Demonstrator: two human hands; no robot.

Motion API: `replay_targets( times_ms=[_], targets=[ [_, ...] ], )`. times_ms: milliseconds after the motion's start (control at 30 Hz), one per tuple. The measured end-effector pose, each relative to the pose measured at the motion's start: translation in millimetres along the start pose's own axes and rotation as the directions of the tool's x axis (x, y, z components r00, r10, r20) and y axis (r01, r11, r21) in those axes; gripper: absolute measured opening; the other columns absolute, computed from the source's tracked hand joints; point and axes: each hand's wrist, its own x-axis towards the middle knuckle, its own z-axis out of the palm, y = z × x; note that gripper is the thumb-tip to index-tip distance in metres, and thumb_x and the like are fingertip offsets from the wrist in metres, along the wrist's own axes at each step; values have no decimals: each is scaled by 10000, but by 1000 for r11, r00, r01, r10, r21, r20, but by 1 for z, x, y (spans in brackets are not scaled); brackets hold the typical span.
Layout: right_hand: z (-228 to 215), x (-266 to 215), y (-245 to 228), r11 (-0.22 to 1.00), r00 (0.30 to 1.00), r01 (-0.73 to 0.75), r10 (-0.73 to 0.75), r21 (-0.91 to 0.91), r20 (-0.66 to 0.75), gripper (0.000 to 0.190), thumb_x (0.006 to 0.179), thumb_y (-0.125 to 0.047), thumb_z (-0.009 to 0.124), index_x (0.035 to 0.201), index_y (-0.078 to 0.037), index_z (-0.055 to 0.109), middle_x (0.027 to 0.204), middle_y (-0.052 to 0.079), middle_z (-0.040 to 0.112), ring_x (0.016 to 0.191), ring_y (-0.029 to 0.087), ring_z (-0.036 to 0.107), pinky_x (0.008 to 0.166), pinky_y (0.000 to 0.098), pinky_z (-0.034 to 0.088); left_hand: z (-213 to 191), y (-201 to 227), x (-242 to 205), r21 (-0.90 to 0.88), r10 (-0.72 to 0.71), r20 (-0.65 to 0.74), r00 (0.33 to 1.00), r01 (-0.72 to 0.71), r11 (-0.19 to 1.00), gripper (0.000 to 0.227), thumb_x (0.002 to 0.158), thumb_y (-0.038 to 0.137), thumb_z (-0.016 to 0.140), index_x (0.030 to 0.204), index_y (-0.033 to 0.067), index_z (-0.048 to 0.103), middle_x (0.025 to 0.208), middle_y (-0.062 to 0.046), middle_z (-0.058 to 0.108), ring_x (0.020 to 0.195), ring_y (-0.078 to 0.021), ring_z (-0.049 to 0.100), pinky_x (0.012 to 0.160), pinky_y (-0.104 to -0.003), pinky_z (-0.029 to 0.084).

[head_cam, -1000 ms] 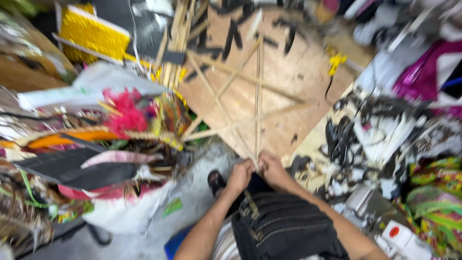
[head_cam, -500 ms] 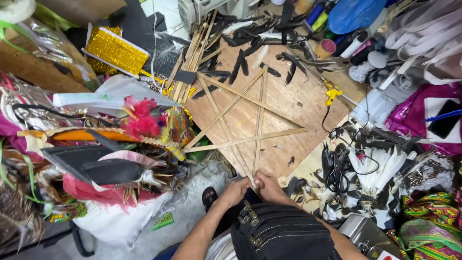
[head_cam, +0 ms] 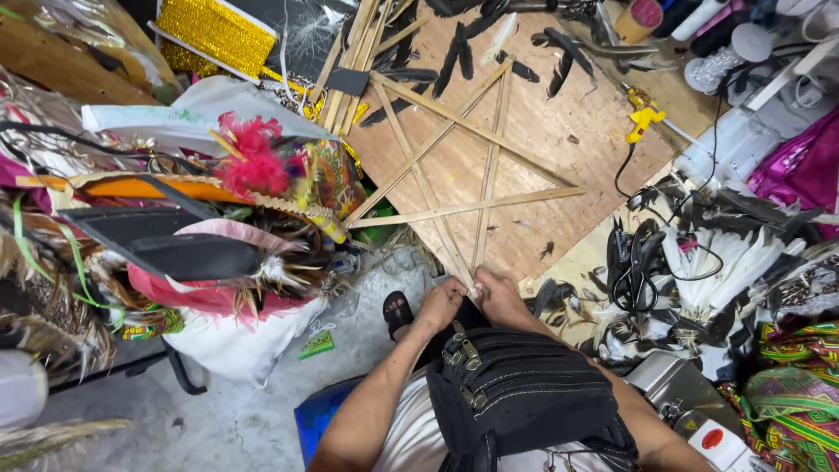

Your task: Assembling a star-shaped wooden frame by tying the intersections of wooden strips with string.

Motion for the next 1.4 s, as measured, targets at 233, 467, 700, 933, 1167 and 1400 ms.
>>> replay_targets(
  times_ms=[233,467,700,933,1167,1400],
  targets=[
    [-13,-22,-41,999,999,-37,36,3,12,108,1107,-183,540,1017,-172,598,879,291,687,937,512,714,855,585,547,-17,36,-27,-475,-221,111,969,247,845,256,955,283,788,1139,105,799,736,34,597,639,-60,537,490,-148,370],
    [3,-14,-15,992,992,-95,101,78,-70,145,1131,-191,566,1008,-168,640,803,236,707,885,451,737,864,526,578,2,8,9,-643,-323,222,920,387,661,243,1011,329,789,1146,127,786,719,32,466,516,-41,334,407,-127,219],
    [22,-4,19,985,983,-45,73,167,-168,187,1128,-207,617,949,-160,648,741,157,717,810,391,728,812,489,590,30,-13,20,-790,-326,183,927,336,513,298,1032,212,802,1278,43,786,961,-60,765,530,-8,391,486,-131,356],
    [26,-7,25,985,967,0,44,175,-251,108,1094,-211,662,1006,-153,639,850,191,772,885,419,754,865,511,594,22,34,-1,-785,-342,31,939,235,573,405,919,156,919,1271,-7,802,696,-13,657,490,-39,342,473,-171,319],
    [19,-1,14,971,973,4,51,238,-224,162,1103,-213,647,948,-169,632,782,110,757,814,349,740,829,461,590,21,55,-20,-804,-383,-110,917,145,576,380,863,104,908,1218,-15,842,668,-70,705,453,-46,359,449,-182,301],
    [17,-29,-9,987,976,18,17,160,-217,159,1109,-256,643,971,-179,662,789,117,756,814,353,749,828,461,600,25,63,-25,-801,-394,-201,897,81,593,338,886,99,887,1199,-24,847,672,-75,732,467,-48,401,474,-170,334]
  ],
)
